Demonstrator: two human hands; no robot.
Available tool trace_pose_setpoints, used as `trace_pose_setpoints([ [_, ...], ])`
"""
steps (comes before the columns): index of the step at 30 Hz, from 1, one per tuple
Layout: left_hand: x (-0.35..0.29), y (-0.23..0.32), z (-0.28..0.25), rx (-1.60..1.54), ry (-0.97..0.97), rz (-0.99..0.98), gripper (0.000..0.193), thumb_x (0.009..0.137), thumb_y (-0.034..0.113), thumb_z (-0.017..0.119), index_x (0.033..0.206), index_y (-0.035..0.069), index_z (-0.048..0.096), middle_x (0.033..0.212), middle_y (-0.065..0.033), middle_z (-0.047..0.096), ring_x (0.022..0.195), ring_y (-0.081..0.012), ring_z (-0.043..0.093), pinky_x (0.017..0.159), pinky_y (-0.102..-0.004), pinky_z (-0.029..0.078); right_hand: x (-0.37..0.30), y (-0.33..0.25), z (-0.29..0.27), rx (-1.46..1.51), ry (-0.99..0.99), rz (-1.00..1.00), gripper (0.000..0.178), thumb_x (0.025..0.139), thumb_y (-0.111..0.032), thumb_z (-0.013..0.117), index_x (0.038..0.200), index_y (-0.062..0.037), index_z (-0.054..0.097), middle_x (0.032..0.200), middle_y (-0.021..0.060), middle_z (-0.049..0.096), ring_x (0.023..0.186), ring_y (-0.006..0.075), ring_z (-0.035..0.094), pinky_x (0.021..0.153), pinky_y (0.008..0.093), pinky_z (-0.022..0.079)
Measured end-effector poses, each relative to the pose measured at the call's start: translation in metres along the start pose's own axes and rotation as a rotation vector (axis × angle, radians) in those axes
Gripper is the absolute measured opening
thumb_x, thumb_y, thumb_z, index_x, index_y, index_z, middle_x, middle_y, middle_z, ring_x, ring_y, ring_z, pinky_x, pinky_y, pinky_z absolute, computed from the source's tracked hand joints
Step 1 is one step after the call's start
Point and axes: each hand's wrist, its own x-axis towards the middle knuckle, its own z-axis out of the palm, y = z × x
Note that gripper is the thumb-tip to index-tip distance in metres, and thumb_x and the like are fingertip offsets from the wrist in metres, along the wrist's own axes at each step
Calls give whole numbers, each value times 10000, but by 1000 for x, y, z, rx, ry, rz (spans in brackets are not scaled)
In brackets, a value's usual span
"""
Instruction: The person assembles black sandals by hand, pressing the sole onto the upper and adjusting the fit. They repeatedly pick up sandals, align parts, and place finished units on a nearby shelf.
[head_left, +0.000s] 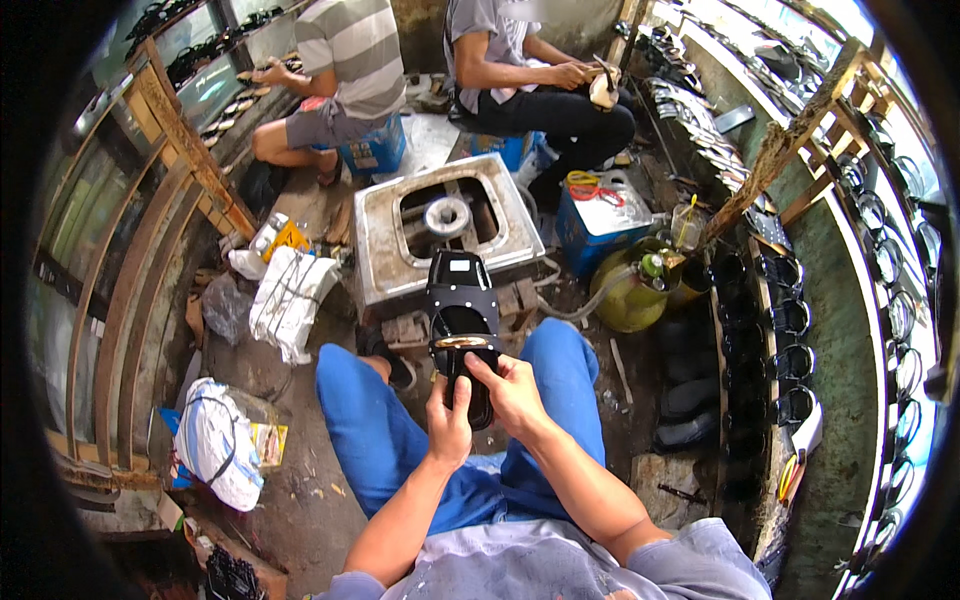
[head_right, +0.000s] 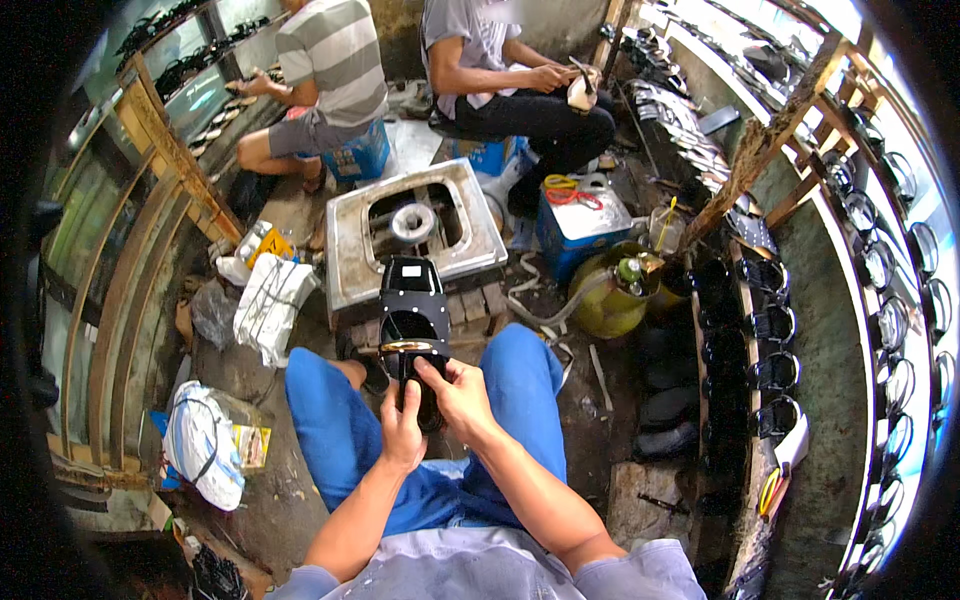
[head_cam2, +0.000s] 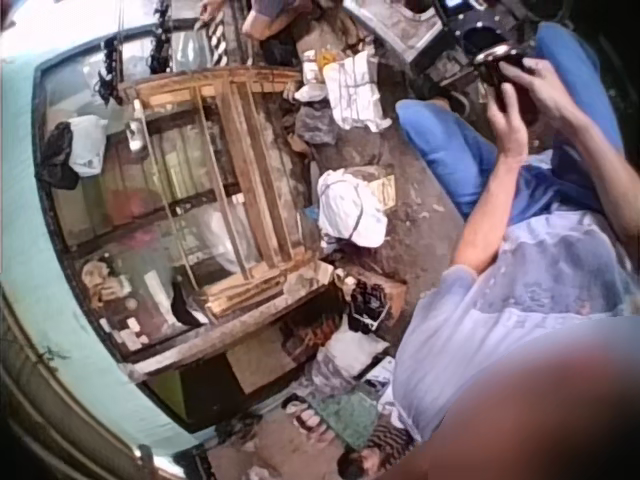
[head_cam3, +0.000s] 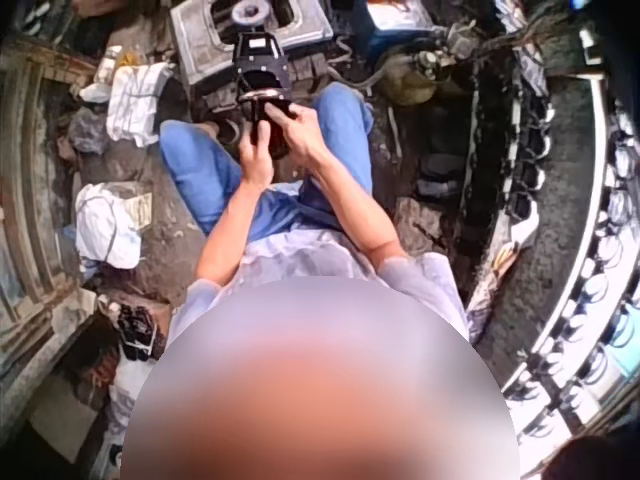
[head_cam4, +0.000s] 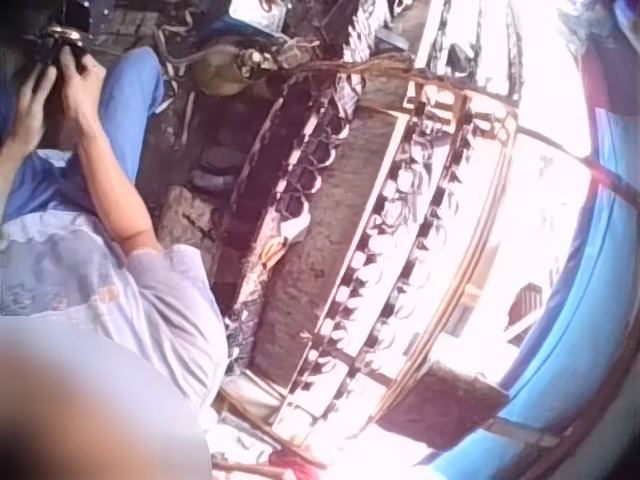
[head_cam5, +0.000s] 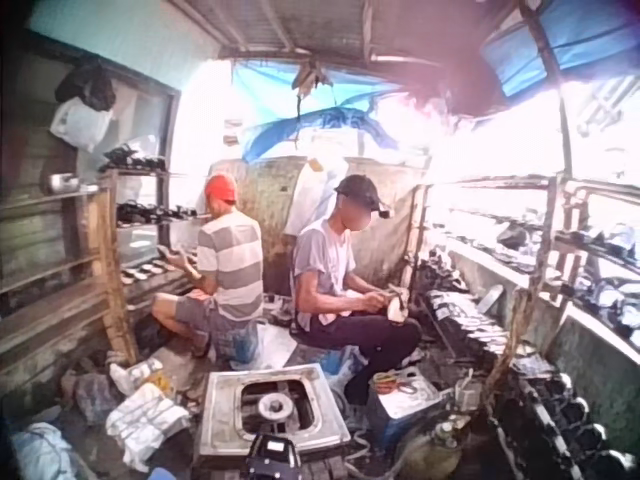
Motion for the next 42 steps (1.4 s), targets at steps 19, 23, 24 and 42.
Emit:
trace_pose_setpoints([
  [19,160,10,1,-335,-180,-499,414,1112,426,467,1216,33,544,958,-185,722,748,-269,725,653,-390,616,-40,-13,-90,-982,288,-525,448,907,-311,793,1277,-75,705,1494,212,545,1384,382,515,1160,518,391],
  [23,19,44,-27,-537,-538,-726,483,999,244,623,1404,16,491,1164,-207,685,989,-329,723,778,-440,624,-24,-43,-64,-518,295,-594,575,941,-296,781,1427,-67,576,1423,166,597,1327,300,563,1102,415,466],
  [24,-9,53,-32,-547,-594,-727,465,945,191,640,1352,-6,531,1110,-202,696,900,-300,725,730,-399,613,-21,-48,-57,-486,259,-635,594,948,-293,777,1447,-61,551,1414,157,600,1307,284,576,1086,393,478],
  [42,-17,125,-60,723,-793,16,239,949,134,685,1125,-26,715,967,-278,725,868,-364,751,751,-438,560,-75,-29,-89,-172,-74,-531,241,1010,-154,718,1206,-15,733,1114,20,736,981,89,648,919,272,524],
])
